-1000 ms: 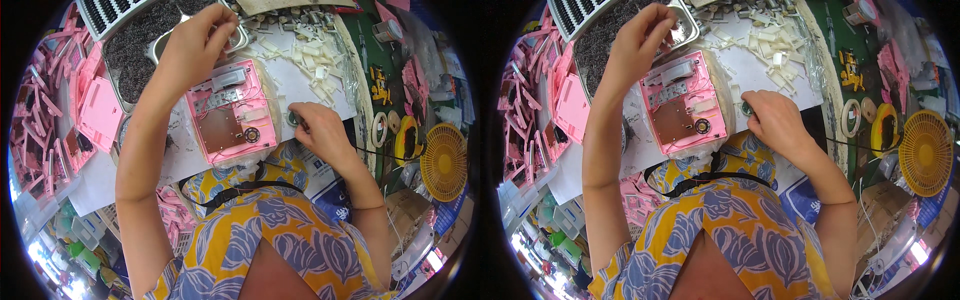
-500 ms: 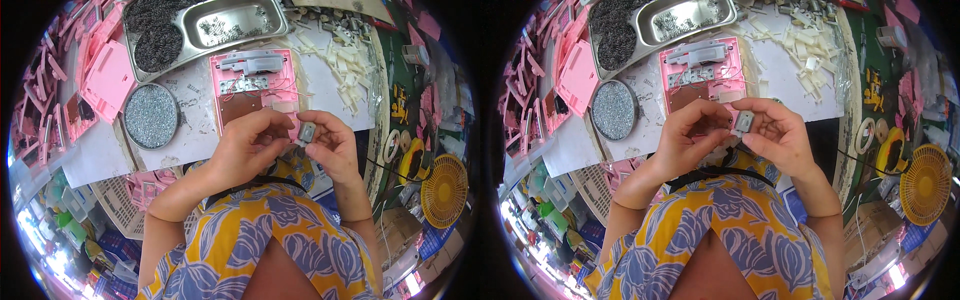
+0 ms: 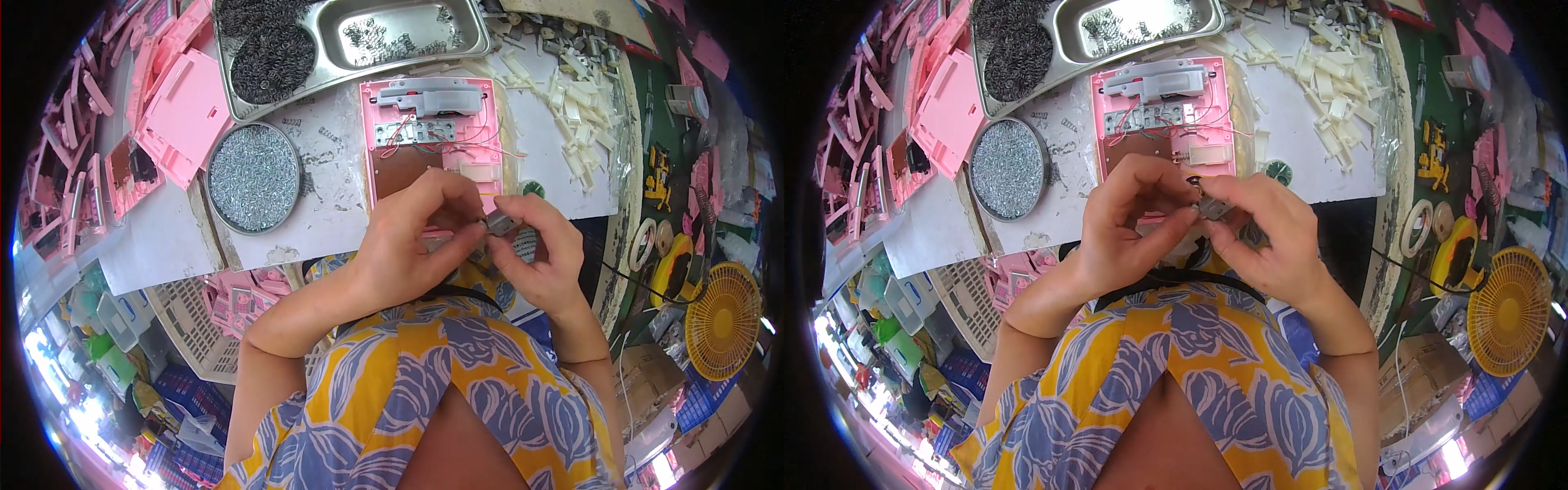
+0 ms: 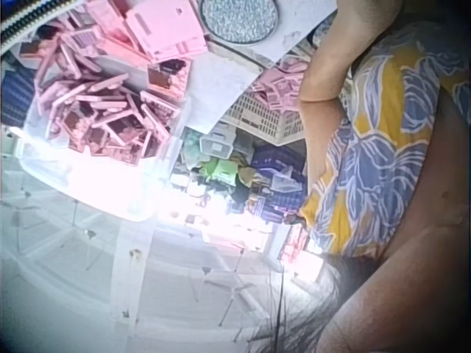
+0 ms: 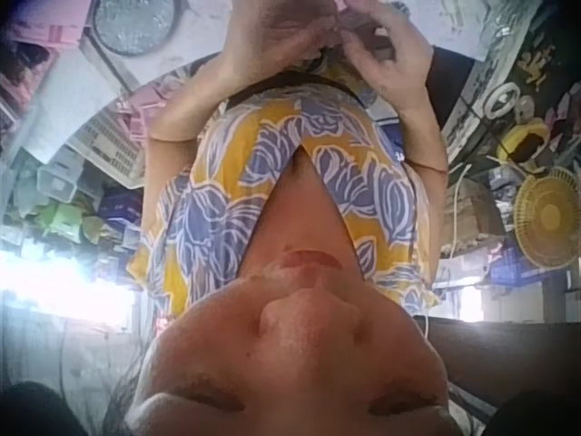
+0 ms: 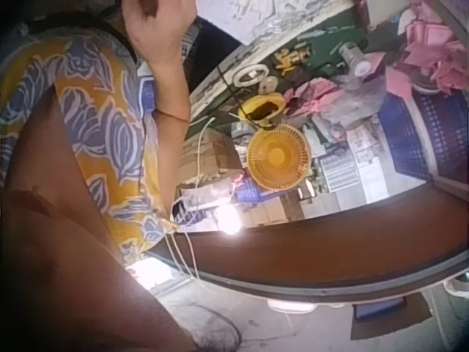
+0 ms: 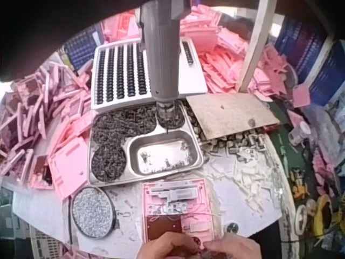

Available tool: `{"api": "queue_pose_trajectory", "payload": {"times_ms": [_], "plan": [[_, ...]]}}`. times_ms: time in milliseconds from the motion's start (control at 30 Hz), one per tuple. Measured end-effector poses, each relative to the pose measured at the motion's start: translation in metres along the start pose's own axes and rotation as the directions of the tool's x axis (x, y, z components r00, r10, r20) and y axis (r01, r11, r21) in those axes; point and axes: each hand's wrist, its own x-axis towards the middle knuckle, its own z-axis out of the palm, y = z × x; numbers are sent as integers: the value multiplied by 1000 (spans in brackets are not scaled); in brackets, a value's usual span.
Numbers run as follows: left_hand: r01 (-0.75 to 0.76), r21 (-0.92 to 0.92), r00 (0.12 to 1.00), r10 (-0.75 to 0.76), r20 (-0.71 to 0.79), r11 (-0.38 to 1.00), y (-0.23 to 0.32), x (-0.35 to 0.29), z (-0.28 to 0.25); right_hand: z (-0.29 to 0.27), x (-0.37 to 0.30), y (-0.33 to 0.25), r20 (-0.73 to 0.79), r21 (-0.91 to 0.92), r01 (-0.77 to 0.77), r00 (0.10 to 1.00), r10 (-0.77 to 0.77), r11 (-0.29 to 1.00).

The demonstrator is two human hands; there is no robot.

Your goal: Assembling the internal electronic components and soldering wires for a pink toy device at a factory workbench.

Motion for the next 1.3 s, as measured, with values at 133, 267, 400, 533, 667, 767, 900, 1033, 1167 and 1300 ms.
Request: {"api": "queue_pose_trajectory", "payload": {"times_ms": [133,267,400,533,667,767,900,1033,1167,1300], "plan": [[-357,428,923,383,26,831,-2,2,-7,-5,7,-9,-21,243,-157,986,167,957],[-408,343,905,425,31,846,-2,4,-7,-8,8,-3,44,178,-134,991,128,975],[-235,157,972,234,29,959,6,2,-14,-4,7,-1,-17,145,27,1000,-25,989],[-88,-42,996,89,26,995,1,-3,-12,-5,8,0,16,87,106,994,-108,991],[-191,130,981,187,43,973,3,1,-13,-4,8,1,25,79,167,985,-169,983],[-226,211,973,231,0,951,1,1,-11,-6,12,-1,65,17,207,976,-207,978],[-166,138,985,170,-23,976,0,3,-14,-12,12,2,80,-56,216,974,-211,975],[-59,338,989,101,-107,939,7,26,-19,-18,8,6,15,-70,178,984,-178,982],[-210,858,952,299,70,469,-4,61,-16,-24,5,8,-39,-86,177,983,-180,981],[-282,891,941,285,183,357,-15,69,-7,-33,2,10,-51,-149,194,978,-203,970]]}}
